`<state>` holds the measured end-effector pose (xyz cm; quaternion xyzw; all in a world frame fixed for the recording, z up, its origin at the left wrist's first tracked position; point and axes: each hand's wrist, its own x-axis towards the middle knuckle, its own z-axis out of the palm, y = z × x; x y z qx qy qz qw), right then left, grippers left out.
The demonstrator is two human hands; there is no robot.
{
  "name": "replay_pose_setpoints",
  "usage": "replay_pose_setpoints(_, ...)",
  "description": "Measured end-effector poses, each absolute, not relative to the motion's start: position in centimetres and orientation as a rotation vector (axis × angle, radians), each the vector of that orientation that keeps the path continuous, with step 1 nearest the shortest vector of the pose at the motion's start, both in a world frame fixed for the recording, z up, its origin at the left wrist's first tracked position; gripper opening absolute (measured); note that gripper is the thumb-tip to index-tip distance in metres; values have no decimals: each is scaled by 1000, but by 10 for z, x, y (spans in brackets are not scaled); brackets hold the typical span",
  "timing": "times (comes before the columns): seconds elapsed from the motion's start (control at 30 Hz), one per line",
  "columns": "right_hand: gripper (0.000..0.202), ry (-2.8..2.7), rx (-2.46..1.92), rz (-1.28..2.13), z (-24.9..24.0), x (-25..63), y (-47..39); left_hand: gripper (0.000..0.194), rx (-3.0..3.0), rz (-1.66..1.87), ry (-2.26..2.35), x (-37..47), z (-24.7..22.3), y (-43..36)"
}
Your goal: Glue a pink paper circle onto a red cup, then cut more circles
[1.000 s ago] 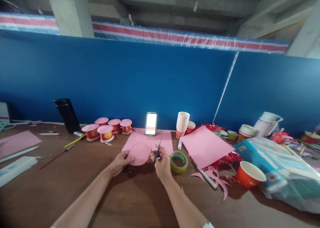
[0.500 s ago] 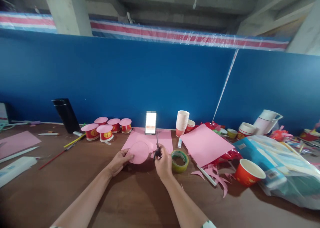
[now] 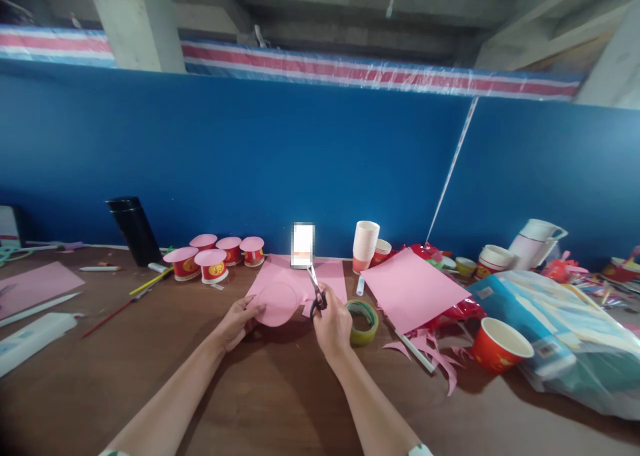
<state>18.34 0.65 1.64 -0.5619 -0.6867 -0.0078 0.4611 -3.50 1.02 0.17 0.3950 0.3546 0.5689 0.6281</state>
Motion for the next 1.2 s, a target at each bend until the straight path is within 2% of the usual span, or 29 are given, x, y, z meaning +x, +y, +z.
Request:
replay_pose_setpoints(0.17, 45, -1663, -1478, -31, 21, 187, 8, 36, 893, 1303, 806, -35, 2, 10)
replay_pose_setpoints(0.6, 35, -1531, -1634, -111, 21, 198, 15, 25, 818, 1384, 770, -36, 1, 14)
replay_pose_setpoints(0.73, 34, -1507, -1626, -81, 20, 199, 18, 29, 809, 1399, 774, -36, 3, 12)
replay_pose_setpoints(0.97, 48, -1550, -1350, -141, 21, 195, 16, 28, 814, 1401, 755, -36, 2, 13)
replay_pose_setpoints(1.2, 41, -1482, -1204, -31, 15, 195, 16, 25, 765, 1390, 812, -36, 6, 10)
